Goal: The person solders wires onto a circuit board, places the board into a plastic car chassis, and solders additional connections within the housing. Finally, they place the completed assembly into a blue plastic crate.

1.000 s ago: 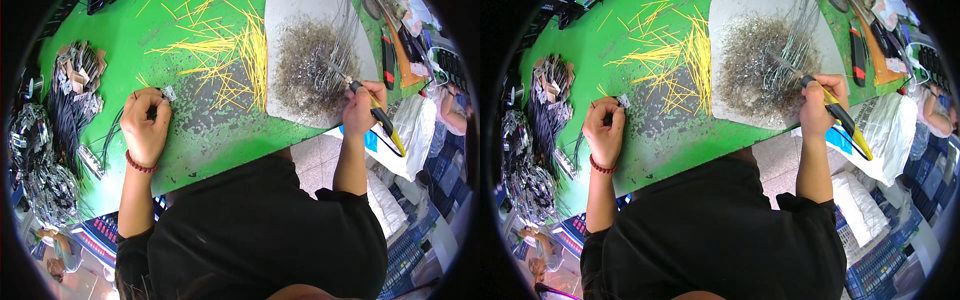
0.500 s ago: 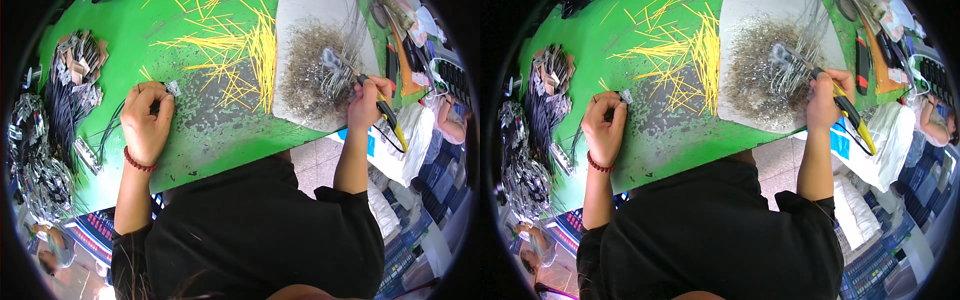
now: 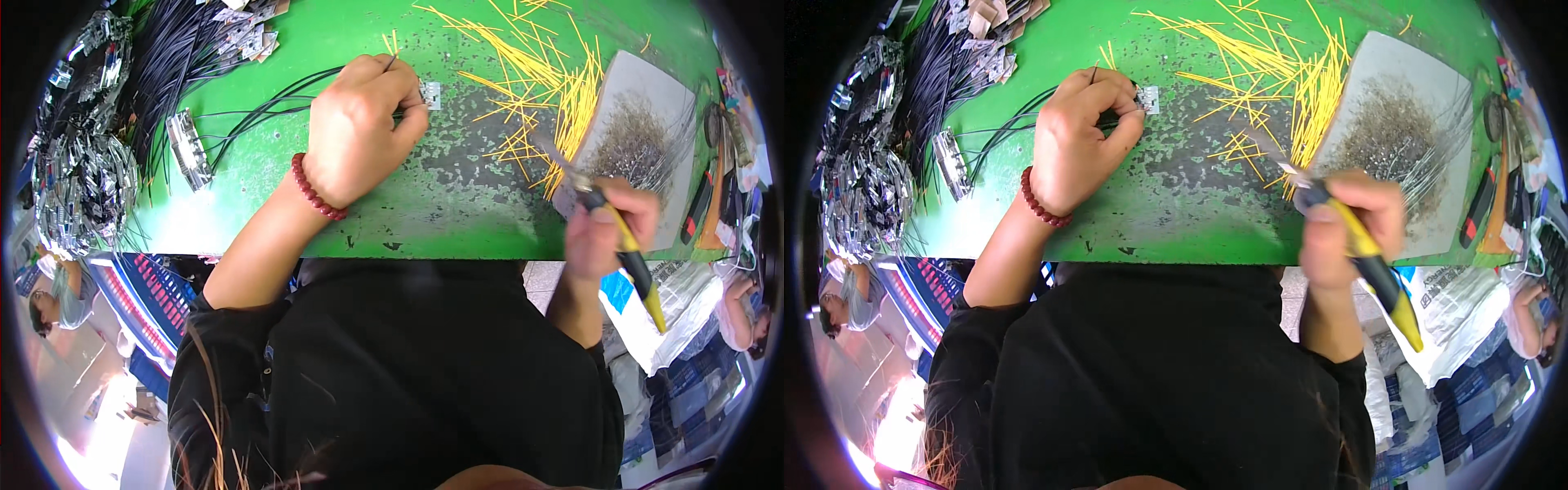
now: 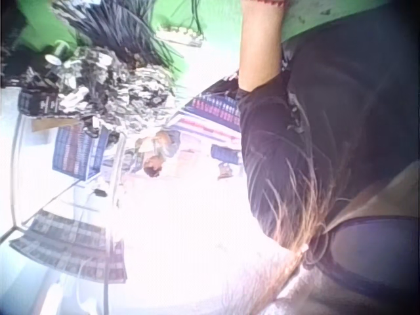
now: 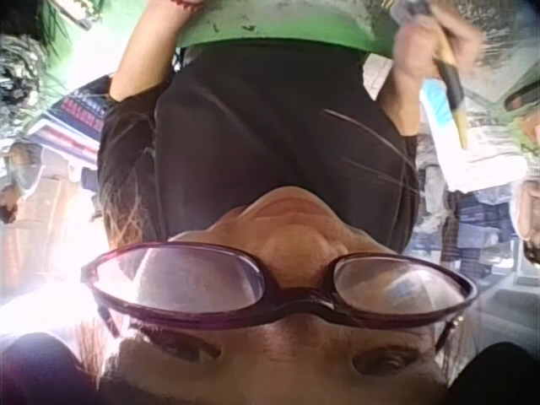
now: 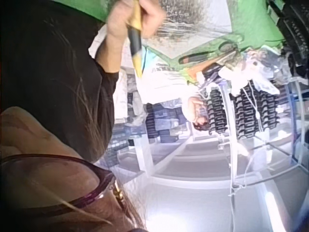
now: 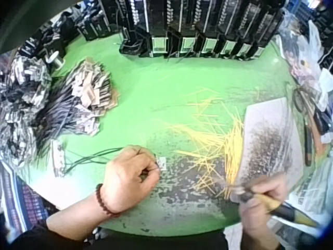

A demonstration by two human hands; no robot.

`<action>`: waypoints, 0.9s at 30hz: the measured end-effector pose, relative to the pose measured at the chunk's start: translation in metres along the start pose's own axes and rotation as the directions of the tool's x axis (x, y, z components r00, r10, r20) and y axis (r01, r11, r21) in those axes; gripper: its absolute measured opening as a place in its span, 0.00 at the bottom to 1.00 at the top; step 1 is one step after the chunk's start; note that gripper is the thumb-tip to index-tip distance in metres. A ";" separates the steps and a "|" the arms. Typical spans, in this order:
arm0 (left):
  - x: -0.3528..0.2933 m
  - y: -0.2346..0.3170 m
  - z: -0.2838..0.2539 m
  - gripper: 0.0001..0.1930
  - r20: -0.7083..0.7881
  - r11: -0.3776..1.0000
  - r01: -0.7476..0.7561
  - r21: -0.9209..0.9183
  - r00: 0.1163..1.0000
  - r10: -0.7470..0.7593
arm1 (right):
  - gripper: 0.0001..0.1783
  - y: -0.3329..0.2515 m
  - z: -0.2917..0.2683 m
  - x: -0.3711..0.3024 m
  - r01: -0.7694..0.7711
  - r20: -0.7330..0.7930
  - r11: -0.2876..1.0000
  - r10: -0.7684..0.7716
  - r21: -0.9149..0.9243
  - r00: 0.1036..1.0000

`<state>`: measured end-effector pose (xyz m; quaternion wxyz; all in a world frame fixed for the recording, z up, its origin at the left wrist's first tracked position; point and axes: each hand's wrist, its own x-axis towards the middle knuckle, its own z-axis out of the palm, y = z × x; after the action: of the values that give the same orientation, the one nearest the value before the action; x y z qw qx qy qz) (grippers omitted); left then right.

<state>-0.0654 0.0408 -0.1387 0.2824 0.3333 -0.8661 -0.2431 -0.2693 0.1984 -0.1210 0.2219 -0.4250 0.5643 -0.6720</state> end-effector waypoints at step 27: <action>0.001 -0.005 0.000 0.05 -0.010 0.999 0.007 -0.047 1.000 -0.007 | 0.16 0.025 0.041 -0.005 -0.082 0.203 0.995 0.093 -0.062 0.975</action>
<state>-0.0638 0.0373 -0.1414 0.2936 0.3308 -0.8576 -0.2626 -0.2371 0.1721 -0.1467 0.2970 -0.4729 0.5741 -0.5989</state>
